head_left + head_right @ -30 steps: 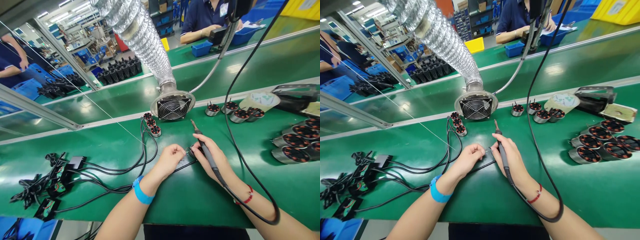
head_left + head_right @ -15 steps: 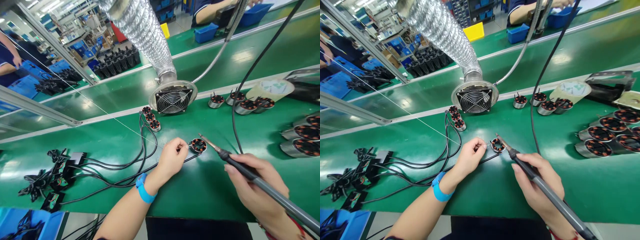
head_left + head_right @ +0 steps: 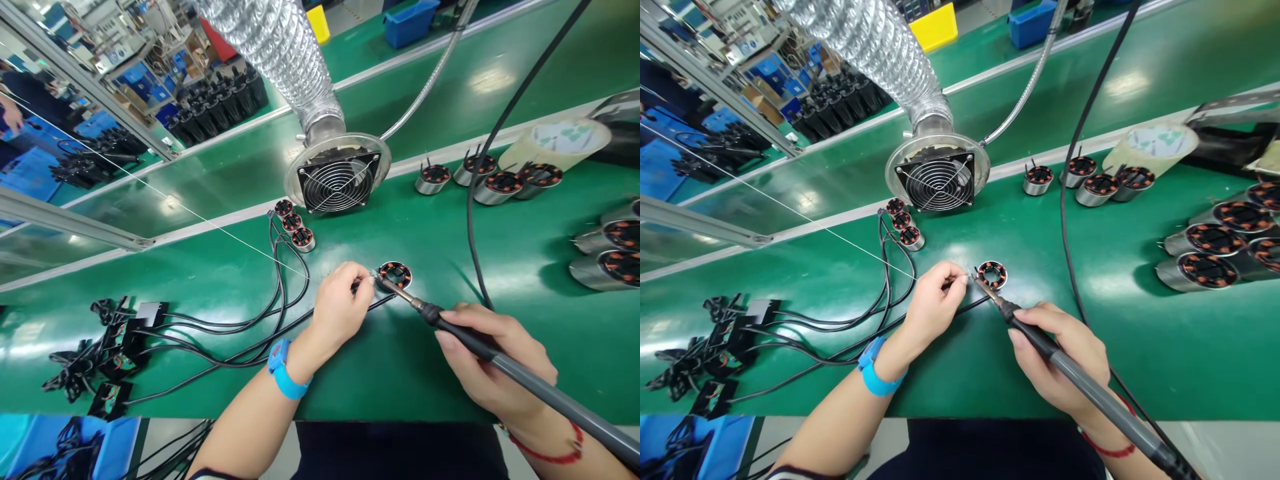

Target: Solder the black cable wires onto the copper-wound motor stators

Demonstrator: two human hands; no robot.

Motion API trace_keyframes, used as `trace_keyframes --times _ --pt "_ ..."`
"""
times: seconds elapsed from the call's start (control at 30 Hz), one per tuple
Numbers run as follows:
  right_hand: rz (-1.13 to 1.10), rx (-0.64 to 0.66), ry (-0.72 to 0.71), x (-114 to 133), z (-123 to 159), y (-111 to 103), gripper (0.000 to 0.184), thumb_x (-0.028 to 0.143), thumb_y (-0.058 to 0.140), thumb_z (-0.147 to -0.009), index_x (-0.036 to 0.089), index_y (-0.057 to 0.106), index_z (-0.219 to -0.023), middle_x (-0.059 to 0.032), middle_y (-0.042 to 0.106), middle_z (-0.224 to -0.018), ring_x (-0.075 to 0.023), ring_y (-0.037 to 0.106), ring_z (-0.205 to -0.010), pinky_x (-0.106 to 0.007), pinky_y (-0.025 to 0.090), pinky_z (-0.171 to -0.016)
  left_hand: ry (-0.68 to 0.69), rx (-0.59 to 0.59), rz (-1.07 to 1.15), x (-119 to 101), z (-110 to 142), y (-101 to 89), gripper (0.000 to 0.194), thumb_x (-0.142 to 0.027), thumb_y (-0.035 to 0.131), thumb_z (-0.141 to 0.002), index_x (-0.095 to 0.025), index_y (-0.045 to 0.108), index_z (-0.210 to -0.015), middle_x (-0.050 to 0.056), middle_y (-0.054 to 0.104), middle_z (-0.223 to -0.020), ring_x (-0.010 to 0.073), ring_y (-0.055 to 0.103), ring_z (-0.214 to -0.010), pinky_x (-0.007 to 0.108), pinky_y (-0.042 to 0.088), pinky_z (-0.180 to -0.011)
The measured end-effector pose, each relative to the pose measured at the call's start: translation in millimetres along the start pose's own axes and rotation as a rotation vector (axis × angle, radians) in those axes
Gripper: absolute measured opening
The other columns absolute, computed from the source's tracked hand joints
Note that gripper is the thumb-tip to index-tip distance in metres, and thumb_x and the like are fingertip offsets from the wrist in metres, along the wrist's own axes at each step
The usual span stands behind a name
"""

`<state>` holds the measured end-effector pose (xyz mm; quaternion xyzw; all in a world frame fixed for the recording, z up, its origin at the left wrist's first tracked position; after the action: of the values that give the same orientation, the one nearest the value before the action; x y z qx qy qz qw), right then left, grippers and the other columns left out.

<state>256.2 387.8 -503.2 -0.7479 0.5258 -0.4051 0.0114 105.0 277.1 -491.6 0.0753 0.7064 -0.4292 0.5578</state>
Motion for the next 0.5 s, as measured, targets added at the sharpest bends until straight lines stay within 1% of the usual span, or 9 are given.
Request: trace_keyframes --times 0.13,0.23,0.5 --pt "-0.021 0.032 0.053 3.1 -0.6 -0.3 0.014 0.017 0.060 -0.088 0.023 0.058 -0.100 -0.0025 0.064 -0.081 -0.0151 0.065 -0.067 -0.026 0.053 -0.058 0.005 0.000 -0.020 0.4 0.6 0.0 0.014 -0.014 0.052 -0.083 -0.018 0.050 -0.070 0.000 0.055 -0.072 0.0126 0.051 -0.071 0.024 0.038 -0.068" --pt "-0.024 0.043 0.065 5.2 -1.3 -0.4 0.015 0.018 0.059 -0.088 0.024 0.057 -0.101 -0.0030 0.065 -0.082 -0.0164 0.065 -0.066 -0.027 0.053 -0.056 -0.001 0.001 -0.025 0.4 0.6 -0.1 0.013 -0.014 0.051 -0.083 -0.019 0.051 -0.071 0.000 0.056 -0.073 0.0126 0.051 -0.071 0.024 0.038 -0.069" --pt "-0.047 -0.015 0.111 1.7 2.3 -1.3 0.017 0.019 0.063 -0.085 0.024 0.060 -0.102 -0.0033 0.065 -0.085 -0.0163 0.064 -0.065 -0.028 0.052 -0.055 0.006 0.005 -0.008 0.3 0.0 -0.5 0.013 -0.014 0.051 -0.083 -0.018 0.050 -0.071 0.000 0.054 -0.072 0.0122 0.049 -0.070 0.024 0.037 -0.068"
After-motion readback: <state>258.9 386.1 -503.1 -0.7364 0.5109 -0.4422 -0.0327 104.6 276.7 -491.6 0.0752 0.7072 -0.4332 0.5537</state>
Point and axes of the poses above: each hand's wrist, its own z-axis away from the middle knuckle, its own y-axis out of the palm, x = y × z, the point moved 1 cm from there along -z, towards the middle knuckle
